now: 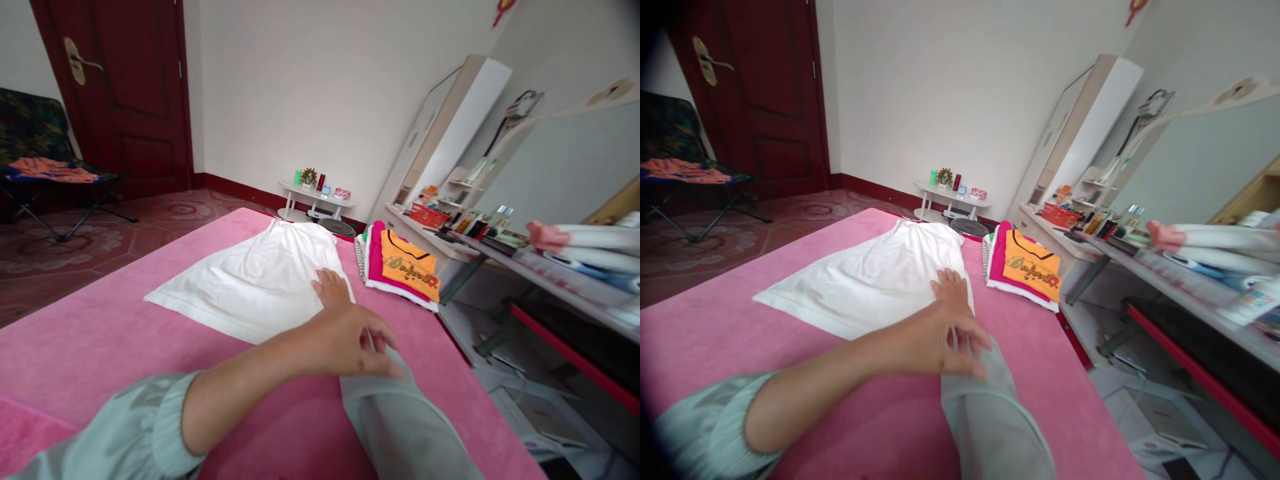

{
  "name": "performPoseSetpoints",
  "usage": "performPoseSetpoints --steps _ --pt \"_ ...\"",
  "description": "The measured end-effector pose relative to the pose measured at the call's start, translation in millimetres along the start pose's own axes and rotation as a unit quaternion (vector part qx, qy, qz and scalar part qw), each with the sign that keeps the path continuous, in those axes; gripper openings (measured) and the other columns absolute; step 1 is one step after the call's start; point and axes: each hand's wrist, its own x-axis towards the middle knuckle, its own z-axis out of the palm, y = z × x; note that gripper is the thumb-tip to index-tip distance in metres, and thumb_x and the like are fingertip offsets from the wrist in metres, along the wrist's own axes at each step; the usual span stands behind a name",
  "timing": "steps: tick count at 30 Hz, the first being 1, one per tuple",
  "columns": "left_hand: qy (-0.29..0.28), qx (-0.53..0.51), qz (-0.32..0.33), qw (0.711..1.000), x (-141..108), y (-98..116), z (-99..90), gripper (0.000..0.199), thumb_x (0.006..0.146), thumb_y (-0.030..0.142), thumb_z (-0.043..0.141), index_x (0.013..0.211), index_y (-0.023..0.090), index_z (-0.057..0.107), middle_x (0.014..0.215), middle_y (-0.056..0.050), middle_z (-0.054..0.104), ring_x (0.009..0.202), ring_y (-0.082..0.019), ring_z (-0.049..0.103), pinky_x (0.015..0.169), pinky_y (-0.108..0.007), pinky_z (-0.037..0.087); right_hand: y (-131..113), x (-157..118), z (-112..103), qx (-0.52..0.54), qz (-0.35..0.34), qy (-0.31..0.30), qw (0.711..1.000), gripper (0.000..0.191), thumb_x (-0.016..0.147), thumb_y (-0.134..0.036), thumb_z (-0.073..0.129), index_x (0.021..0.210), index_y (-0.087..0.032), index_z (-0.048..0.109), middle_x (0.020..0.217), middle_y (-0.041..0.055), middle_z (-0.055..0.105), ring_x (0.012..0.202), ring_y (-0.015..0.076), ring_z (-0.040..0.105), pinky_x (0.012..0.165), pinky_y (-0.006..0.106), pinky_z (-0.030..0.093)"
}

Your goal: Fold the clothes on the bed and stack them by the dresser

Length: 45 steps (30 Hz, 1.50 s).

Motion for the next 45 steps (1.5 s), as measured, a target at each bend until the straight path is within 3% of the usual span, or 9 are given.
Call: performPoseSetpoints --steps 3,9,14,19,23,26,29,35,45 --pt "-0.064 0.068 0.026 0.995 -7.0 14.1 20.9 0.044 0.066 0.049 0.074 0.098 0.019 0.069 0.084 -0.002 0.067 0.07 -0.013 0.058 0.061 -0.022 0.04 3.5 6.0 5.1 0.012 -0.012 0.032 0.999 0.051 0.095 -0.047 0.023 0.142 -0.029 0.031 0.153 0.0008 0.024 0.139 0.0216 0.018 0.111 0.041 0.013" --pt "-0.018 0.102 0.001 0.995 -9.4 11.8 39.7 0.01 0.075 0.028 0.068 0.073 0.018 0.065 0.074 0.0 0.066 0.072 -0.014 0.058 0.061 -0.023 0.036 9.3 9.6 11.5 0.03 -0.028 0.054 0.998 0.051 0.094 -0.049 0.025 0.14 -0.028 0.034 0.151 0.0013 0.028 0.137 0.0226 0.021 0.11 0.042 0.015" --pt "0.017 -0.061 -0.051 0.997 -14.1 17.4 53.6 0.003 0.077 0.019 0.059 0.075 0.016 0.06 0.069 0.0 0.061 0.065 -0.011 0.055 0.054 -0.019 0.037 10.4 11.3 12.4 0.033 -0.028 0.056 0.997 0.051 0.094 -0.049 0.026 0.139 -0.028 0.036 0.151 0.0015 0.029 0.137 0.0219 0.022 0.11 0.043 0.016" --pt "-0.12 -0.248 0.007 0.961 -21.8 22.1 77.2 0.008 0.076 0.018 0.062 0.083 0.016 0.06 0.078 0.003 0.061 0.07 -0.008 0.057 0.06 -0.014 0.042 11.9 14.3 11.1 0.048 -0.015 0.029 0.998 0.053 0.093 -0.052 0.027 0.14 -0.03 0.034 0.152 -0.0003 0.026 0.139 0.0217 0.018 0.111 0.044 0.013" --pt "-0.14 -0.182 -0.001 0.973 -24.5 24.8 60.7 0.013 0.079 0.029 0.064 0.086 0.018 0.064 0.078 0.003 0.063 0.07 -0.009 0.059 0.059 -0.014 0.042 13.6 13.7 9.9 0.067 -0.016 0.015 0.997 0.055 0.092 -0.054 0.028 0.141 -0.03 0.032 0.154 -0.0003 0.023 0.14 0.0218 0.015 0.112 0.045 0.011" --pt "-0.137 0.068 -0.066 0.986 -25.5 27.2 34.1 0.028 0.07 0.045 0.07 0.072 0.017 0.066 0.062 -0.001 0.061 0.058 -0.014 0.057 0.051 -0.022 0.04 14.5 12.3 9.6 0.072 -0.021 0.014 0.997 0.055 0.092 -0.054 0.028 0.142 -0.03 0.032 0.154 0.0002 0.022 0.141 0.0214 0.015 0.112 0.043 0.01" --pt "-0.153 0.243 -0.096 0.953 -27.0 25.2 24.6 0.034 0.059 0.048 0.076 0.058 0.016 0.064 0.049 -0.002 0.053 0.048 -0.016 0.051 0.045 -0.026 0.034 14.9 11.9 10.2 0.076 -0.024 0.02 0.997 0.055 0.092 -0.054 0.028 0.141 -0.03 0.033 0.154 -0.0002 0.023 0.141 0.021 0.014 0.112 0.042 0.01" --pt "-0.121 0.136 -0.008 0.983 -28.8 20.1 46.2 0.007 0.07 0.027 0.064 0.065 0.022 0.066 0.055 0.001 0.059 0.047 -0.012 0.048 0.043 -0.024 0.034 14.8 13.0 11.7 0.078 -0.019 0.018 0.997 0.056 0.092 -0.055 0.029 0.141 -0.03 0.033 0.154 -0.0006 0.023 0.141 0.022 0.014 0.112 0.045 0.01" --pt "-0.23 -0.024 -0.083 0.969 -21.6 29.9 36.9 0.022 0.065 0.015 0.058 0.049 0.014 0.042 0.042 0.008 0.03 0.042 -0.004 0.034 0.04 -0.017 0.023 14.6 11.9 9.9 0.076 -0.023 0.022 0.997 0.055 0.092 -0.054 0.03 0.141 -0.03 0.034 0.153 -0.0006 0.023 0.141 0.0217 0.015 0.112 0.043 0.011"
